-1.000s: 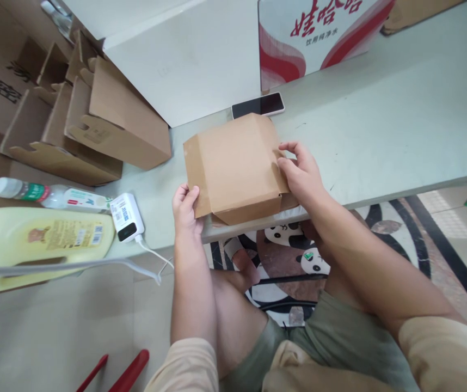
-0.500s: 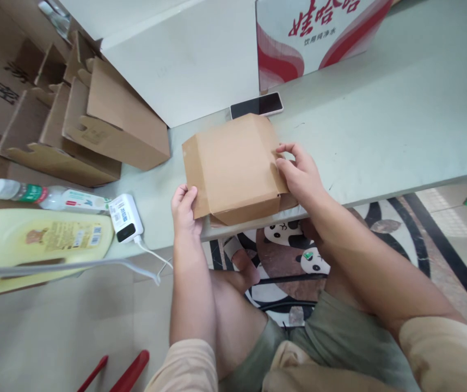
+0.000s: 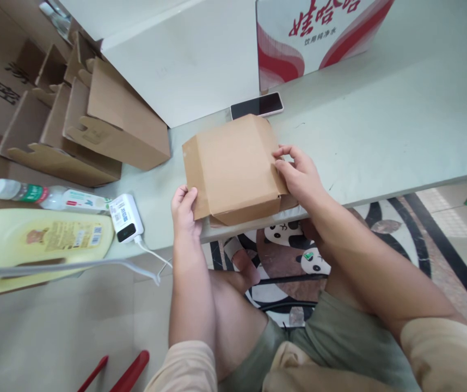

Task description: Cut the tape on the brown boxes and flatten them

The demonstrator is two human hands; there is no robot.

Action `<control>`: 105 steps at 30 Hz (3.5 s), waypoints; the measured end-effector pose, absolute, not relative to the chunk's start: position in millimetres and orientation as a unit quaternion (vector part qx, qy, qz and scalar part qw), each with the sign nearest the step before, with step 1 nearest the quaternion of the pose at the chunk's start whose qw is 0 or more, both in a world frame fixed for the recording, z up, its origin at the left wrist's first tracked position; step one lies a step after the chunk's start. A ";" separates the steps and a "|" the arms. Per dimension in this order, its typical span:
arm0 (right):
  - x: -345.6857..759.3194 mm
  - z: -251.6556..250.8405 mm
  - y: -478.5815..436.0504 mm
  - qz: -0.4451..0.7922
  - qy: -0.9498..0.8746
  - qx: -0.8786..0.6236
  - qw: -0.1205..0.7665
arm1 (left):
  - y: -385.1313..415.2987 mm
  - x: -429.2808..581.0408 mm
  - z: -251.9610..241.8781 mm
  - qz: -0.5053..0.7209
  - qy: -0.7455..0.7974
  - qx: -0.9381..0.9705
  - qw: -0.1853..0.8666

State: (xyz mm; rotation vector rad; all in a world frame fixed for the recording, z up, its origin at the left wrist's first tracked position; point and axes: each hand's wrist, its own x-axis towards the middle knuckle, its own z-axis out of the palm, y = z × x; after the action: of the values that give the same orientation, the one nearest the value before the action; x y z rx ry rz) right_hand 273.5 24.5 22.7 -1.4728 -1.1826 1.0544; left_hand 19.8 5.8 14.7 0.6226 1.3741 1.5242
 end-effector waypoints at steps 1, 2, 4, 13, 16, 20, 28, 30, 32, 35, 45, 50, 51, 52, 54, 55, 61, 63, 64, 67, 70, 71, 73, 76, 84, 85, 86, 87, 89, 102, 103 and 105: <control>273.6 22.8 24.5 0.432 -0.483 -0.600 0.469 | 5.7 19.7 14.5 0.625 0.562 0.257 0.477; 273.8 23.0 24.5 0.434 -0.484 -0.599 0.468 | 5.6 19.8 14.5 0.625 0.562 0.258 0.477; 274.1 23.6 24.3 0.435 -0.486 -0.597 0.467 | 5.4 20.1 14.9 0.626 0.562 0.257 0.476; 272.7 28.3 22.4 0.454 -0.467 -0.604 0.460 | 5.1 21.4 16.6 0.626 0.564 0.253 0.476; 272.2 27.2 22.3 0.456 -0.469 -0.603 0.457 | 5.1 20.2 15.6 0.624 0.568 0.254 0.473; 272.0 26.5 22.0 0.457 -0.476 -0.602 0.450 | 4.4 18.6 14.0 0.622 0.568 0.257 0.474; 267.6 29.0 20.8 0.470 -0.465 -0.617 0.426 | 2.8 16.3 11.1 0.621 0.561 0.266 0.478; 266.7 28.5 20.6 0.471 -0.462 -0.614 0.434 | 2.3 15.7 10.8 0.621 0.559 0.271 0.479; 266.4 28.3 20.2 0.475 -0.462 -0.609 0.436 | 1.6 15.2 10.6 0.620 0.558 0.273 0.480; 266.2 28.7 19.5 0.476 -0.465 -0.613 0.426 | 0.8 14.4 10.0 0.620 0.558 0.274 0.479; 266.7 25.1 20.2 0.466 -0.481 -0.607 0.429 | -0.1 14.8 10.9 0.618 0.562 0.277 0.476; 266.8 28.5 18.8 0.463 -0.478 -0.615 0.423 | 0.1 15.2 10.6 0.616 0.562 0.280 0.476; 266.7 28.8 18.6 0.464 -0.477 -0.616 0.422 | 0.2 15.3 10.6 0.616 0.562 0.279 0.477; 266.7 29.0 18.4 0.464 -0.477 -0.616 0.421 | 0.3 15.4 10.7 0.617 0.562 0.277 0.476; 266.8 28.7 18.5 0.465 -0.479 -0.612 0.424 | 0.3 15.5 11.1 0.618 0.563 0.273 0.476; 266.9 28.4 18.6 0.465 -0.480 -0.610 0.426 | 0.3 15.5 11.3 0.617 0.564 0.272 0.476; 267.3 27.3 19.2 0.476 -0.474 -0.608 0.422 | 0.0 15.2 11.6 0.615 0.566 0.275 0.475; 267.2 27.1 19.2 0.478 -0.477 -0.604 0.424 | 0.0 15.0 11.5 0.615 0.565 0.280 0.474; 267.2 27.1 19.3 0.478 -0.479 -0.601 0.425 | 0.0 15.1 11.6 0.615 0.564 0.281 0.474; 266.7 27.7 19.2 0.478 -0.478 -0.603 0.425 | -0.1 15.6 12.3 0.615 0.565 0.278 0.474; 265.8 29.6 18.7 0.477 -0.470 -0.615 0.417 | -0.3 16.7 13.3 0.617 0.569 0.268 0.473; 265.5 30.3 18.5 0.477 -0.469 -0.617 0.415 | -0.3 17.0 13.6 0.618 0.570 0.264 0.473; 265.2 31.2 18.2 0.478 -0.470 -0.617 0.413 | -0.1 17.4 13.9 0.617 0.574 0.258 0.473; 265.3 30.8 18.3 0.479 -0.474 -0.612 0.414 | 0.5 17.0 12.9 0.614 0.578 0.264 0.469; 265.9 24.6 20.6 0.474 -0.480 -0.599 0.431 | 0.8 14.6 5.4 0.573 0.579 0.237 0.529; 265.9 24.6 20.6 0.474 -0.481 -0.598 0.432 | 0.6 14.9 6.0 0.575 0.573 0.233 0.536; 266.0 24.7 20.4 0.474 -0.481 -0.598 0.431 | 0.3 15.3 7.2 0.579 0.564 0.230 0.542; 266.2 24.8 20.2 0.474 -0.482 -0.599 0.429 | -0.1 15.6 8.8 0.583 0.554 0.229 0.548; 267.0 24.3 19.8 0.477 -0.486 -0.601 0.419 | -0.8 16.0 12.7 0.586 0.539 0.235 0.558; 271.2 4.5 24.3 0.488 -0.482 -0.568 0.456 | 7.7 6.4 11.1 0.629 0.512 0.216 0.544; 271.8 4.1 23.4 0.488 -0.495 -0.555 0.456 | 8.2 6.3 10.6 0.636 0.509 0.209 0.541; 273.4 2.7 21.2 0.475 -0.535 -0.518 0.469 | 8.3 6.1 9.5 0.654 0.502 0.190 0.533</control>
State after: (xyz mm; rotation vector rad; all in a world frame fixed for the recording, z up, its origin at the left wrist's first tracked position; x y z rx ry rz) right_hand 273.4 21.2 2.7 -1.2697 -1.3114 1.1641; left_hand 6.1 8.3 9.5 0.4534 1.1966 1.5595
